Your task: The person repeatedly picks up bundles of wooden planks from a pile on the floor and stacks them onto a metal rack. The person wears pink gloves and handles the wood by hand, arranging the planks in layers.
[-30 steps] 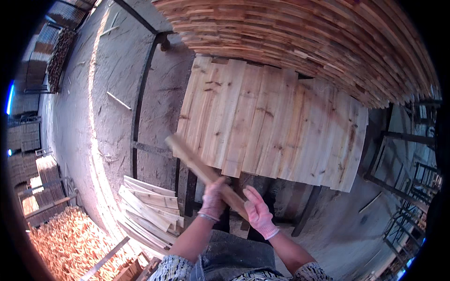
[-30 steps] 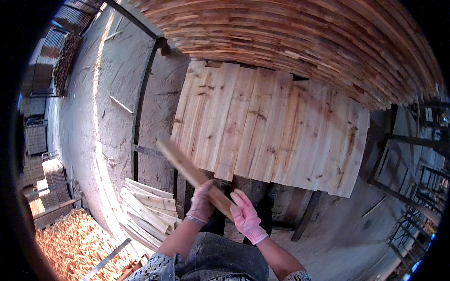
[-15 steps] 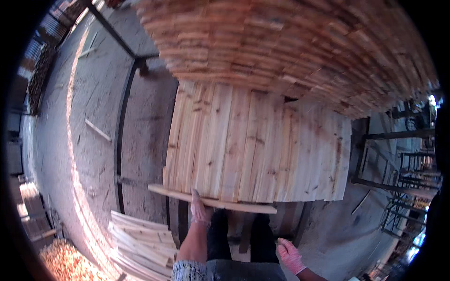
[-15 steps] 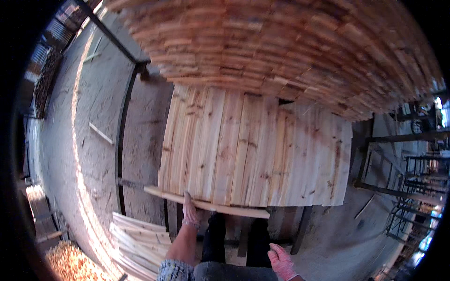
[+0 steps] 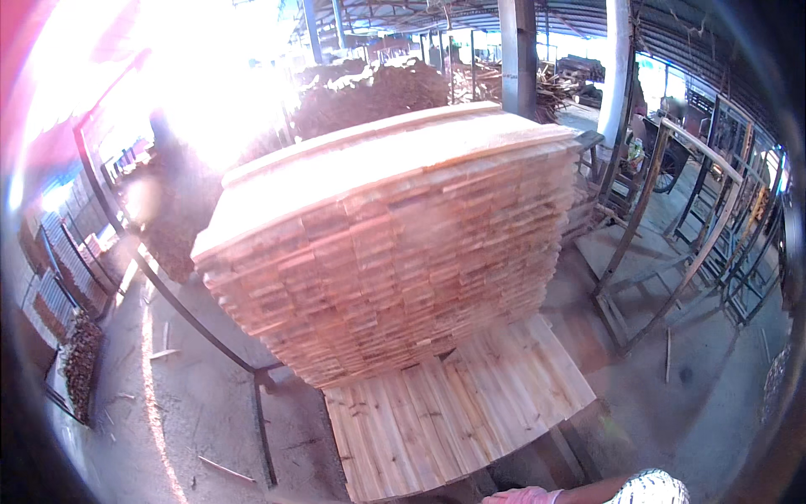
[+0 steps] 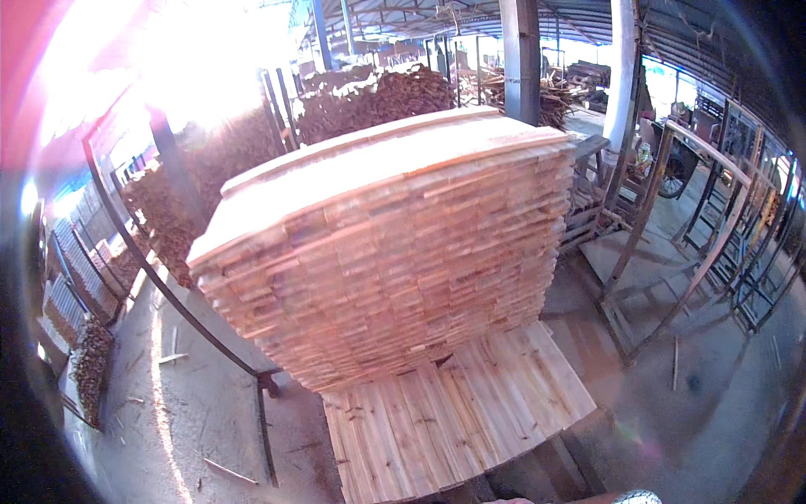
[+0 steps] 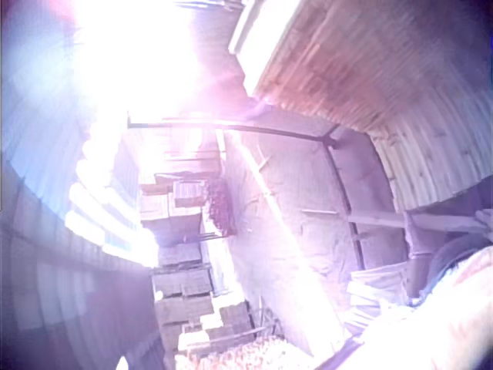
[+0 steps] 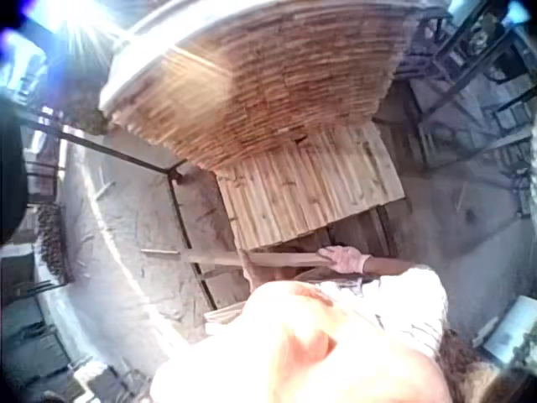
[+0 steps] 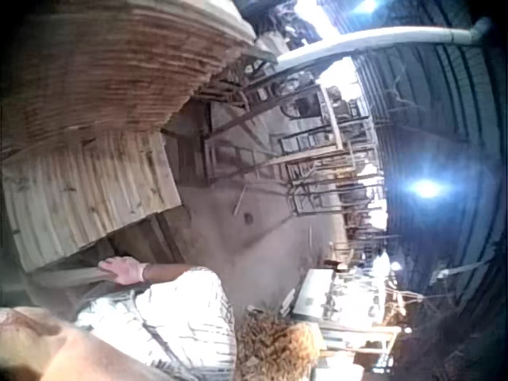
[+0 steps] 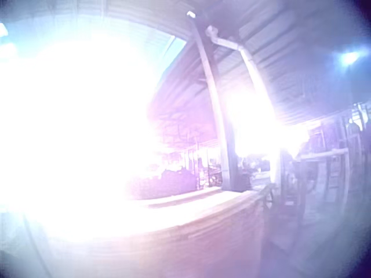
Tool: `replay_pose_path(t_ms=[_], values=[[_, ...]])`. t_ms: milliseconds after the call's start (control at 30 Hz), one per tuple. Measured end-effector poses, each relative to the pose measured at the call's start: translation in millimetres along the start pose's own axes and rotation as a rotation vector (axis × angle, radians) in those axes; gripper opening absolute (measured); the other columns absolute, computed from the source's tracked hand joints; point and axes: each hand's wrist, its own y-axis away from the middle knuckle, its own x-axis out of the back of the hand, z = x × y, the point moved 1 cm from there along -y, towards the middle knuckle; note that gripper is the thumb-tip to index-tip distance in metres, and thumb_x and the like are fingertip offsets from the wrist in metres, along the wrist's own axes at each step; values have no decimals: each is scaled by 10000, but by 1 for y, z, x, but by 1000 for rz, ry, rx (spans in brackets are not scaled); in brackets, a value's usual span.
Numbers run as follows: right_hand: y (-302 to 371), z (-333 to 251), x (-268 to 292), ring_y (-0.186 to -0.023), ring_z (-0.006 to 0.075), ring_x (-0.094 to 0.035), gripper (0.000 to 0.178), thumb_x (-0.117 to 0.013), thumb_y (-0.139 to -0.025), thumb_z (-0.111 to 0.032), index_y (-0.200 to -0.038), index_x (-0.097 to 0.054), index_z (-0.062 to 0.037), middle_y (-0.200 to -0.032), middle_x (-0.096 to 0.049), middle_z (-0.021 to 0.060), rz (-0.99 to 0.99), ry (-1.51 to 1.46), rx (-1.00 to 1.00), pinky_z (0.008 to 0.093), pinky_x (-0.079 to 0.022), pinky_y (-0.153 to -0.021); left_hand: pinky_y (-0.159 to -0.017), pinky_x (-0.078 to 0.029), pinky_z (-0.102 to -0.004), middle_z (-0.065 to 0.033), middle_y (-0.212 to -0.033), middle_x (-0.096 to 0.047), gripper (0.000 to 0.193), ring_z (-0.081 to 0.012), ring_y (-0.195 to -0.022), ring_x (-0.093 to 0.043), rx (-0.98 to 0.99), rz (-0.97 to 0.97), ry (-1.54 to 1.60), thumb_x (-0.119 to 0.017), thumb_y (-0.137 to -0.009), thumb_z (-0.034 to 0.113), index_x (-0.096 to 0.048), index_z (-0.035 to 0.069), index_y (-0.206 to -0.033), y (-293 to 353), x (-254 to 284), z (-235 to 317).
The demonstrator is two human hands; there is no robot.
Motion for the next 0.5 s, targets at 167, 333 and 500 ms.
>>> replay_pose_path(t_ms=[167, 333, 500], values=[[-1, -15, 95, -1113, 308, -645, 594, -674, -912, -424, -1392, -528, -104, -1210, -637, 175, 185, -305, -116, 386, -529, -940, -1152, -358, -533, -138, -1478, -455, 538, -319, -1351, -446, -621, -246, 44, -510, -1029, 261, -357, 82, -1513, 62, -110, 36], [-14, -39, 241, -950, 183, -673, 578, -672, -938, -400, -1365, -547, -31, -1058, -708, 110, 395, -536, 100, 368, -552, -842, -1155, -384, -444, -177, -1371, -563, 530, -289, -1303, -526, -601, -378, -318, -512, -973, 18, -373, -28, -1482, 103, -163, 11], [-25, -57, 401, -1065, 116, -623, 474, -766, -896, -175, -1283, -527, -40, -1146, -652, 30, 593, -1031, 530, 311, -542, -912, -1036, -487, -338, -138, -1351, -584, 527, -229, -1228, -566, -498, -143, -367, -583, -985, 48, -414, 21, -1484, 122, -126, -49]])
